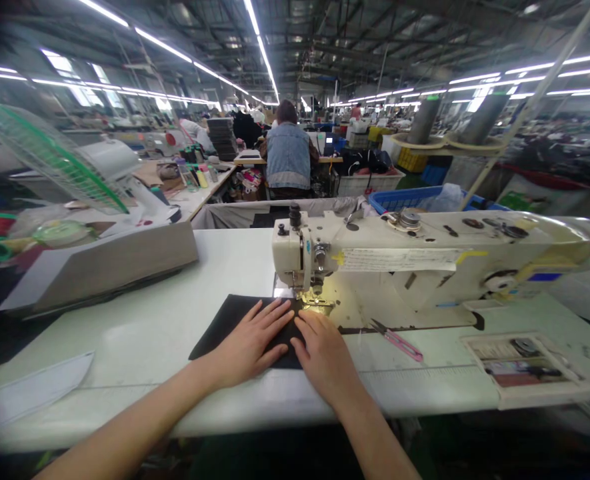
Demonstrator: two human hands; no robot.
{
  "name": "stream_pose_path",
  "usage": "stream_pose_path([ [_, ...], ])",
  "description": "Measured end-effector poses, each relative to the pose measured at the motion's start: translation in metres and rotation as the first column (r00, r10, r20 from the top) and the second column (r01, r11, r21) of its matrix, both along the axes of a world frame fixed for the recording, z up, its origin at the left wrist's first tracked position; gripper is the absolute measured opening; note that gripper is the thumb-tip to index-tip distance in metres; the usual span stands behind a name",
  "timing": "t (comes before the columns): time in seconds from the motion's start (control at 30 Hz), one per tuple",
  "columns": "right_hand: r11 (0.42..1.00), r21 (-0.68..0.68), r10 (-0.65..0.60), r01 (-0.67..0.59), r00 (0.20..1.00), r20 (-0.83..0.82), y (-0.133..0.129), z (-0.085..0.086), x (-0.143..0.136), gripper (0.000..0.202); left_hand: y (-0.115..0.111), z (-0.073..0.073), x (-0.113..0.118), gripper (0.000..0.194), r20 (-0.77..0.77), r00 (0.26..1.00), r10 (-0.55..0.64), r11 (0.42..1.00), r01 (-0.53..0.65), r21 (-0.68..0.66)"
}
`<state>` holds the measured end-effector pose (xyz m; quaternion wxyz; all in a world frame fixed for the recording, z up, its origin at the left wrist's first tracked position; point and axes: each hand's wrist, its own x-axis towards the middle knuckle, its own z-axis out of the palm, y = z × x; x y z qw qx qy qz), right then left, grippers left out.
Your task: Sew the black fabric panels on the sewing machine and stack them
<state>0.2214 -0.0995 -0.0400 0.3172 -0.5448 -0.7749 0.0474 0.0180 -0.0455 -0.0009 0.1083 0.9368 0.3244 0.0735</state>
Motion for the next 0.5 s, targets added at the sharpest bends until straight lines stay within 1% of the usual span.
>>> stream_pose_path([
  [0.13,1.0,-0.006,-0.008,0.008,1.0,-0.008,0.0002,-0.0005,-0.0007,0.033,0.0014,0.0017,0.0009,0.059,-0.003,1.0,0.002,1.0,-0.002,-0.007],
  [0.3,1.0,-0.024,-0.009,0.009,1.0,0.002,-0.0006,0.003,-0.0011,0.032,0.0023,0.0026,0.0007,0.06,-0.035,0.999,-0.001,1.0,0.0,-0.014],
  [0.5,0.999,-0.035,-0.028,0.029,0.999,0.031,0.0027,0.0088,-0.0031,0.033,0.0073,-0.0027,0.0006,0.061,-0.032,0.999,-0.01,0.999,0.011,0.031],
])
